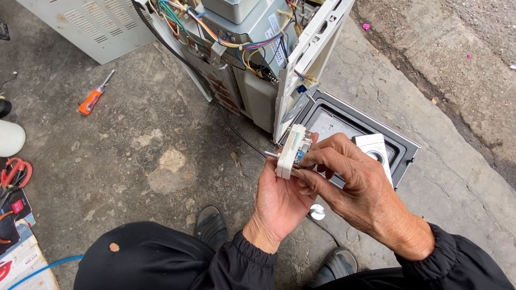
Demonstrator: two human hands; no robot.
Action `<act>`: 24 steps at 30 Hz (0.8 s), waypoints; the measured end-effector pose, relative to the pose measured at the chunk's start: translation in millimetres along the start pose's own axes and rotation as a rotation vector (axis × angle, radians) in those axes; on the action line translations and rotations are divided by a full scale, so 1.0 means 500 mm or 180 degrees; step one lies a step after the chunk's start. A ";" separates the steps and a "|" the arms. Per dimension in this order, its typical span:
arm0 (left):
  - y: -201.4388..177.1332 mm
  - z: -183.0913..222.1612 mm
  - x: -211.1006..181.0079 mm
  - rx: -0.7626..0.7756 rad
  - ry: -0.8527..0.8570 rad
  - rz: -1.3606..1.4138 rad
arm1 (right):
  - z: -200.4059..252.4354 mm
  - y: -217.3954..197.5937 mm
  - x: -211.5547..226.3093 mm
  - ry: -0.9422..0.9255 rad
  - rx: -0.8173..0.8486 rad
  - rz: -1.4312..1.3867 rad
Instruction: Disassembling and inspecting the timer mechanism of a microwave oven to diagnose a fault.
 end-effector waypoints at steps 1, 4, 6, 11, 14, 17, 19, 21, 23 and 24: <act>-0.001 -0.001 0.000 -0.0001 0.0000 0.0001 | -0.001 0.000 0.000 0.0001 0.0001 -0.0001; -0.001 -0.001 -0.003 -0.0063 0.0052 -0.0051 | -0.002 0.000 0.000 0.0004 0.0013 0.0035; 0.006 0.002 -0.003 -0.0119 0.0061 -0.0106 | -0.003 -0.001 -0.001 0.0034 0.0010 -0.0029; 0.002 0.000 -0.011 -0.0098 0.0182 0.0011 | -0.007 -0.008 -0.008 0.0162 0.0006 -0.0075; 0.021 0.011 -0.038 -0.0500 0.0586 -0.0467 | -0.002 -0.012 -0.047 0.0526 0.0067 -0.0005; 0.056 0.041 -0.089 -0.0836 0.1198 -0.1665 | 0.011 -0.027 -0.087 0.0921 0.0111 0.0132; 0.079 0.054 -0.108 -0.0847 0.1495 -0.2299 | 0.018 -0.035 -0.101 0.1091 0.0133 0.0165; 0.100 0.069 -0.123 -0.0875 0.1973 -0.2765 | 0.052 -0.033 -0.153 0.2043 0.0168 -0.0235; 0.107 0.075 -0.122 -0.0729 0.2140 -0.2927 | 0.052 -0.022 -0.143 0.2417 0.0261 -0.0467; 0.118 0.080 -0.122 -0.0579 0.2313 -0.3099 | 0.061 -0.010 -0.145 0.2784 0.0343 -0.0710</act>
Point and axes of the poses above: each hand's wrist, its own z-axis away from the middle knuckle, its own y-axis out of the palm, x = y × z, the point moved 10 cm from there along -z, towards the middle knuckle, and after that the axes turned 1 degree about y, right-handed, at the moved point
